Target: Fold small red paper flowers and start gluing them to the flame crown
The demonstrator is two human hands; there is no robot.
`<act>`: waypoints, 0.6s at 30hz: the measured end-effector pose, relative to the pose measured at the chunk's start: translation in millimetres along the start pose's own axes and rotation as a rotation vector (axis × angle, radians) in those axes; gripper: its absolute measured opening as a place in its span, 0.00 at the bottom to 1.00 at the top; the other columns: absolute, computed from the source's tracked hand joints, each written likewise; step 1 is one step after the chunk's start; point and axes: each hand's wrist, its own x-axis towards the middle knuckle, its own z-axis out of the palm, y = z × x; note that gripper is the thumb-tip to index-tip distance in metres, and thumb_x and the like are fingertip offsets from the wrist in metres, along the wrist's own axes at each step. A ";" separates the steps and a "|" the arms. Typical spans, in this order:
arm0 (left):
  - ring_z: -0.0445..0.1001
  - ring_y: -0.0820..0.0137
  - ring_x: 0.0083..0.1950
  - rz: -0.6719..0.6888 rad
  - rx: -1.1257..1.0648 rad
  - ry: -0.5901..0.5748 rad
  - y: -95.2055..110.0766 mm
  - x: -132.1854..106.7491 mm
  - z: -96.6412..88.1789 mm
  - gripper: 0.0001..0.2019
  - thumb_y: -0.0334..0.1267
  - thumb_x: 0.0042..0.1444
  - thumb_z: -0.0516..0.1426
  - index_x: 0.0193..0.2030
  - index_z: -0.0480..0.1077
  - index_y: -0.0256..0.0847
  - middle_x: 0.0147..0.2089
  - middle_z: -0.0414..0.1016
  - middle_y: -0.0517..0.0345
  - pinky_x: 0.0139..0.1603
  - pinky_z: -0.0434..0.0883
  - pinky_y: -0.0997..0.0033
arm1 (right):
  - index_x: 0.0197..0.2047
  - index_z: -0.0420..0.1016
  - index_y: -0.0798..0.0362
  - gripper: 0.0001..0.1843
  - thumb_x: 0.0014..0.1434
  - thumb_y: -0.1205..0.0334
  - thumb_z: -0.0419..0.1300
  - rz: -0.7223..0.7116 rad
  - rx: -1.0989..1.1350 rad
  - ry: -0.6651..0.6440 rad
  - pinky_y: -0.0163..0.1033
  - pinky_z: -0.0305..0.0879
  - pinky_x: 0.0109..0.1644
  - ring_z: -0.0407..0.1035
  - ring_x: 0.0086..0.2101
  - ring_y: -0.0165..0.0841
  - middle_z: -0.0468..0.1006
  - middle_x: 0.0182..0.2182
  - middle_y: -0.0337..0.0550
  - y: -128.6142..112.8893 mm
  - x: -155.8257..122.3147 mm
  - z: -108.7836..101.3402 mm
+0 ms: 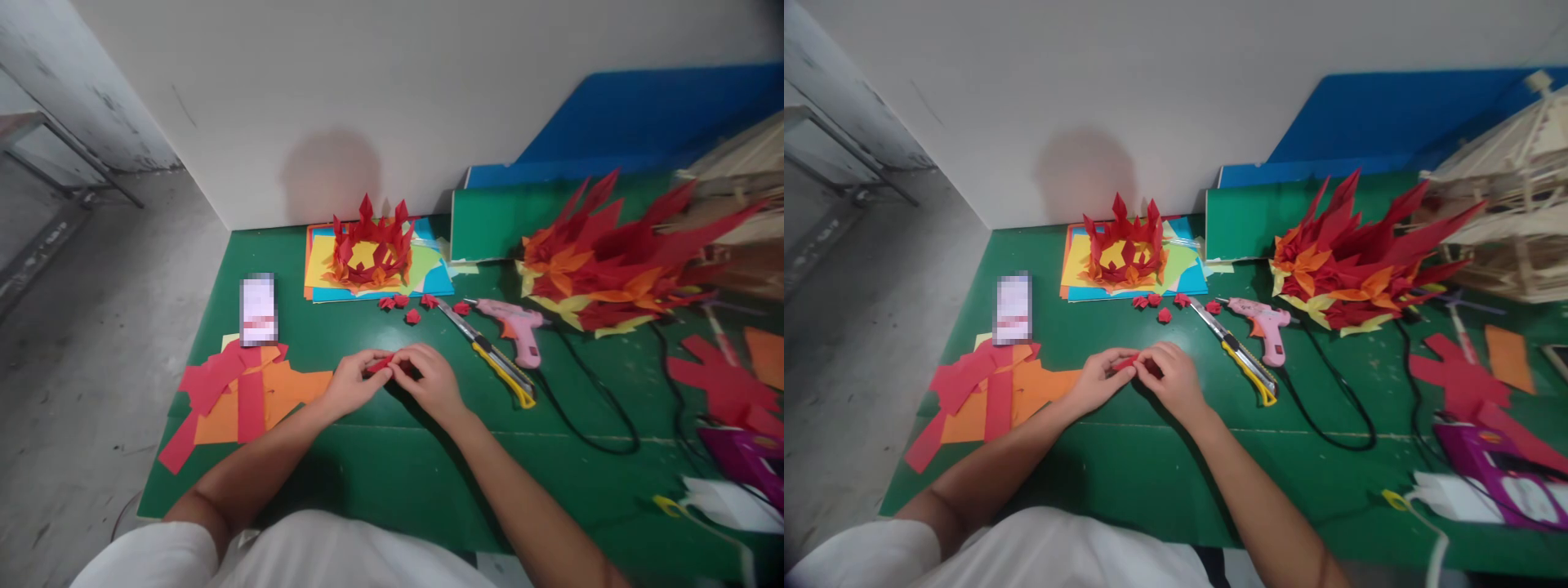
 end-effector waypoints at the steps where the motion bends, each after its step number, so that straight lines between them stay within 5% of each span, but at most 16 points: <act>1: 0.77 0.64 0.44 0.004 0.022 0.001 1.2 -0.4 0.0 0.13 0.38 0.52 0.58 0.45 0.73 0.39 0.44 0.79 0.51 0.46 0.73 0.65 | 0.29 0.70 0.50 0.07 0.58 0.60 0.57 0.006 -0.003 0.002 0.39 0.60 0.34 0.65 0.29 0.33 0.72 0.25 0.40 0.0 0.0 0.2; 18: 0.78 0.67 0.40 -0.028 0.004 -0.008 -4.2 1.6 1.5 0.12 0.37 0.53 0.57 0.44 0.72 0.38 0.41 0.80 0.52 0.44 0.74 0.67 | 0.28 0.69 0.51 0.09 0.58 0.59 0.57 0.083 0.035 0.014 0.38 0.60 0.33 0.65 0.27 0.32 0.71 0.23 0.38 -6.5 1.4 -0.9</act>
